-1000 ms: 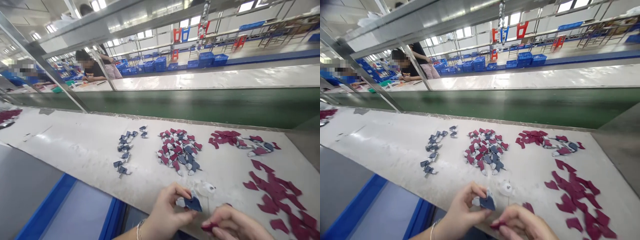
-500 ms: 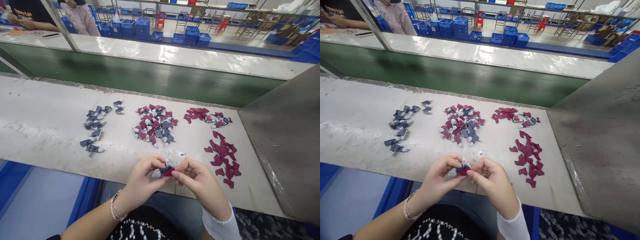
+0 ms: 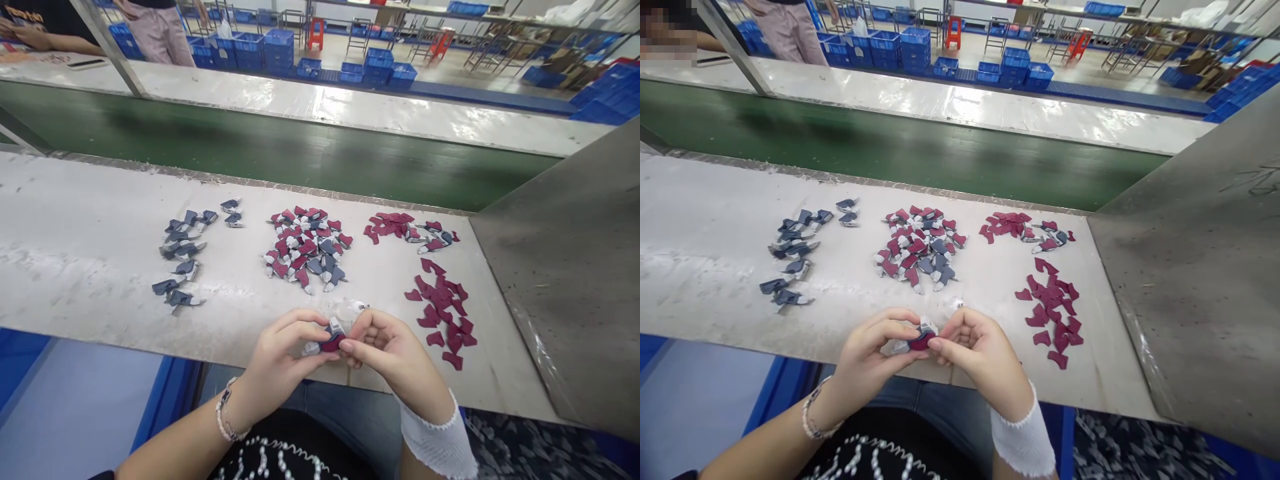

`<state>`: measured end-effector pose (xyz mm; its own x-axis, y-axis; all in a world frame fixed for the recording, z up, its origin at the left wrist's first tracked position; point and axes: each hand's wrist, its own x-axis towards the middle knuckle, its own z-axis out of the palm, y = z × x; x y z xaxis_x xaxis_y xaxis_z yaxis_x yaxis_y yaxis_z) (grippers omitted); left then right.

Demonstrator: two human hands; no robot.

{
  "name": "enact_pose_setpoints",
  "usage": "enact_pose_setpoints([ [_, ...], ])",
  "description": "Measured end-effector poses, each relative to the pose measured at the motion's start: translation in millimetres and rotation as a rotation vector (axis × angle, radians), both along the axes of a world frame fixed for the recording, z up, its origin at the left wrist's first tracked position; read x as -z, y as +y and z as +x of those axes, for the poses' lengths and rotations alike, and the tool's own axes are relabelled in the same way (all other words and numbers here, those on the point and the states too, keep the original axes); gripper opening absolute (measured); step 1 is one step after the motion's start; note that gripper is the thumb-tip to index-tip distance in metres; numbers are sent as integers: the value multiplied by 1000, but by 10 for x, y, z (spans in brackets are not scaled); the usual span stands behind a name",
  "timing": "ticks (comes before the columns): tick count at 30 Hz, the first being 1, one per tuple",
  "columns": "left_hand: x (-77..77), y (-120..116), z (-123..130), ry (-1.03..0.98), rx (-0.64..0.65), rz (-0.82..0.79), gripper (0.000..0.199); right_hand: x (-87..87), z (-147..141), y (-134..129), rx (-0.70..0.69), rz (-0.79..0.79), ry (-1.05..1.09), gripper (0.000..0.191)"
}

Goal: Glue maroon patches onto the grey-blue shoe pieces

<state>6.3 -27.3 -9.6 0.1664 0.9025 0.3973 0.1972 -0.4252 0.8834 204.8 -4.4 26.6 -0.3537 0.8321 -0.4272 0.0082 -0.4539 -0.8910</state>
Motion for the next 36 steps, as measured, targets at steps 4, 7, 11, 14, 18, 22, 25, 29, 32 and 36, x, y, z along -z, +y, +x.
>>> enact_pose_setpoints([
  [4,-21,25,-17,-29,37,-36,16,51,8,39,-62,-18,50,40],
  [7,-30,30,-32,-53,53,-79,16,76,13,48,-95,-7,67,38],
  [11,-50,24,-43,-73,77,-116,19,61,24,20,-138,31,89,36],
  [14,-81,14,-52,-75,95,-121,21,26,33,-18,-160,65,89,28],
  [18,-129,-3,-60,-54,110,-66,22,-30,37,-80,-175,120,33,28],
  [22,-139,-33,-65,-32,114,-27,24,-69,17,-135,-167,207,-89,23],
  [25,-127,-63,-71,-14,110,-24,24,-73,-3,-164,-181,271,-176,25],
  [29,-96,-79,-70,-10,104,-75,23,-71,1,-215,-229,357,-311,28],
  [32,-14,-48,-74,-65,161,-122,23,-42,29,-246,-307,434,-422,32],
  [36,168,7,-112,-75,327,-158,18,68,56,-246,-350,488,-565,34],
])
